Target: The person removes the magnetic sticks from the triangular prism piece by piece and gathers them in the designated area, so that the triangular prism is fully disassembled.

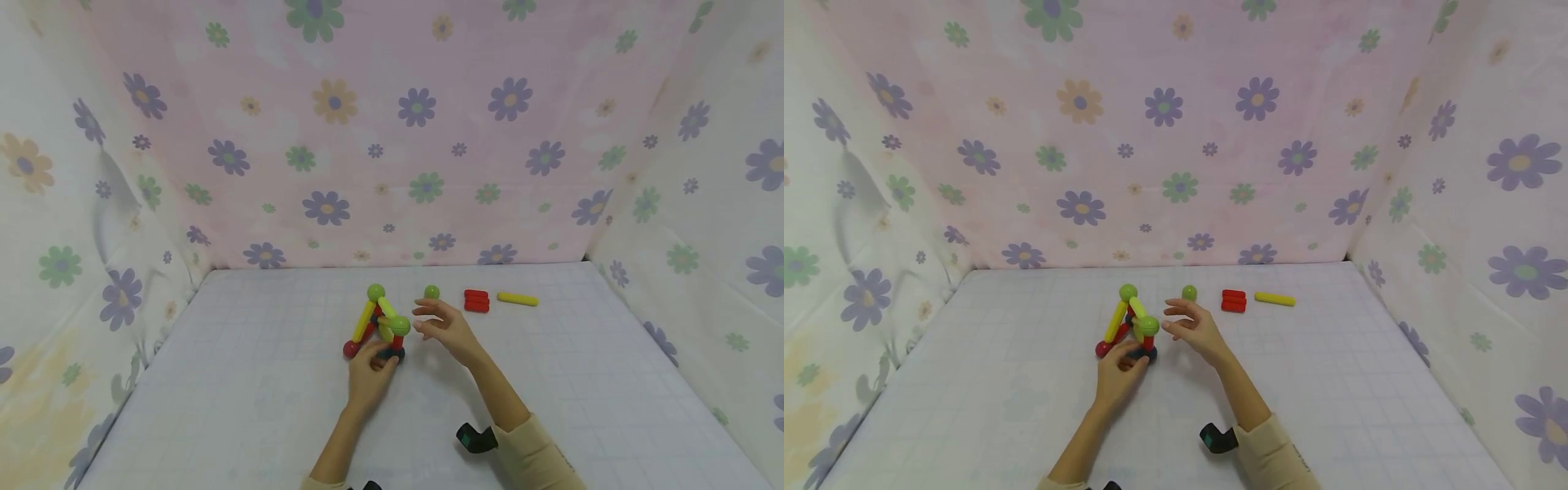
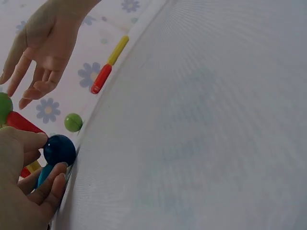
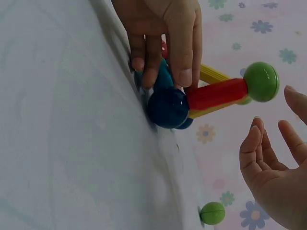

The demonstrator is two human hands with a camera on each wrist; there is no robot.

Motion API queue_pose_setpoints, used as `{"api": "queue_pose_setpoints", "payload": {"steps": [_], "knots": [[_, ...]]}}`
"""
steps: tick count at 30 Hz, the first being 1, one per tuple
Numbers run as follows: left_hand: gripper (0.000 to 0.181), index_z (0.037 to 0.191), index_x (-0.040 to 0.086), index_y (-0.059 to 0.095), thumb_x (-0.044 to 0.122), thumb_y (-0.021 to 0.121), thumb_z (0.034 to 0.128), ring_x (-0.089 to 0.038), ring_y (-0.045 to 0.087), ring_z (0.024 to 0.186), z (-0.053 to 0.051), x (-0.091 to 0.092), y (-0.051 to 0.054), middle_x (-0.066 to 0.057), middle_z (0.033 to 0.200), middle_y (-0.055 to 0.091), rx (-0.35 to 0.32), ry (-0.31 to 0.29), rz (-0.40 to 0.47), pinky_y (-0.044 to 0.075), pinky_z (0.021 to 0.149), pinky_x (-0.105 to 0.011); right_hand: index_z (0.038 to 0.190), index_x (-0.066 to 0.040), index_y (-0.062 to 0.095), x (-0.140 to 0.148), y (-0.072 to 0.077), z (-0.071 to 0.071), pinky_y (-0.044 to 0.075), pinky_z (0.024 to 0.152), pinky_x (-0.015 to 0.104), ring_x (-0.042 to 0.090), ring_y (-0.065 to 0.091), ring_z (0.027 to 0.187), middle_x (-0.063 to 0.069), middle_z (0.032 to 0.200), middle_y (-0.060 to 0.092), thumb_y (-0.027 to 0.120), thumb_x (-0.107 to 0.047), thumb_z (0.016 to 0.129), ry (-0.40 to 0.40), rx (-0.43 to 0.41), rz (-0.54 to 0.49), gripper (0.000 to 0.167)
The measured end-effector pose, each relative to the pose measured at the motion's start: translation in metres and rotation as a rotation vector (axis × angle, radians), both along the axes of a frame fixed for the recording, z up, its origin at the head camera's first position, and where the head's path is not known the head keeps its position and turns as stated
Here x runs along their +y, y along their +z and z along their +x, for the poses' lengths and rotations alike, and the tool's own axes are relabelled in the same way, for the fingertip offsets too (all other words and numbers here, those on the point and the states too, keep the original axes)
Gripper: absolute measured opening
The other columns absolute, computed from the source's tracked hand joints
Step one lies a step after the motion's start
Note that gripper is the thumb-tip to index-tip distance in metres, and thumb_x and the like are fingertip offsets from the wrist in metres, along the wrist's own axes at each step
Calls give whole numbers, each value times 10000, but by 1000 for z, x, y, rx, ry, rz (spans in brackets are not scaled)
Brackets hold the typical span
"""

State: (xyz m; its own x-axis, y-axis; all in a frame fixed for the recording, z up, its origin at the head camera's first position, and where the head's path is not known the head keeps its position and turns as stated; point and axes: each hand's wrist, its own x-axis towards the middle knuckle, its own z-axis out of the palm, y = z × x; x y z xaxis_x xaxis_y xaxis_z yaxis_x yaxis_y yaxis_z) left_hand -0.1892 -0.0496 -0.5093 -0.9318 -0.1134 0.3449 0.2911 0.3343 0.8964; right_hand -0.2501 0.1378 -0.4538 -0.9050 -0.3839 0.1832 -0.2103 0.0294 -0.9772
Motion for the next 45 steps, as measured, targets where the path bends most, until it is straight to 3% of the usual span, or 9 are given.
{"api": "queue_pose_setpoints", "payload": {"steps": [5,11,16,19,22,26,32,45], "knots": [[280,1059,-31,664,15,710,786,-121,607,669,4,0,4,-131,945,673,5,-73,-6,509,607,-211,1258,51,520,-11,6,9,541,724,346,282,622,854,262,1202,546,649,36,838,50,92,75,439],[296,1062,-59,653,20,707,781,-150,608,657,5,-2,13,-165,896,680,45,-107,-69,511,602,-222,1156,131,555,-25,29,27,529,732,378,350,597,817,276,1131,592,675,58,803,15,246,163,379],[191,983,-46,676,6,697,801,-159,615,641,1,-7,24,-138,907,701,114,-67,-47,504,573,-211,1104,130,583,-29,40,34,524,709,329,293,598,775,261,1066,619,695,44,788,-27,246,195,347],[224,992,-43,667,3,728,782,-199,612,658,-3,-11,33,-148,902,686,181,-34,-27,484,553,-208,1081,132,589,-28,40,36,520,695,294,273,600,754,258,1028,624,699,48,780,-22,233,194,331],[341,1064,-59,640,20,761,755,-274,588,686,-7,-13,42,-179,904,650,228,-51,-57,473,551,-224,1082,137,586,-27,39,37,525,689,285,277,608,749,259,1017,622,698,54,775,-20,227,186,337],[448,1139,-55,604,35,779,737,-340,578,774,-9,-12,52,-186,954,629,229,-120,-125,511,606,-328,1115,136,578,-27,38,38,533,696,281,298,622,762,261,1031,620,681,60,786,-25,247,178,353],[485,1176,-37,588,-19,768,727,-364,613,882,-13,-5,51,-158,1019,637,183,-207,-97,540,672,-439,1102,124,598,-28,39,40,538,676,300,327,629,750,261,1056,631,674,71,791,-17,288,178,325],[469,1168,-62,591,-119,720,721,-309,658,797,-18,6,45,-195,972,652,223,-178,-13,557,636,-399,988,145,596,-36,46,46,539,623,309,283,618,680,254,917,641,684,110,736,-115,389,230,269]]}}
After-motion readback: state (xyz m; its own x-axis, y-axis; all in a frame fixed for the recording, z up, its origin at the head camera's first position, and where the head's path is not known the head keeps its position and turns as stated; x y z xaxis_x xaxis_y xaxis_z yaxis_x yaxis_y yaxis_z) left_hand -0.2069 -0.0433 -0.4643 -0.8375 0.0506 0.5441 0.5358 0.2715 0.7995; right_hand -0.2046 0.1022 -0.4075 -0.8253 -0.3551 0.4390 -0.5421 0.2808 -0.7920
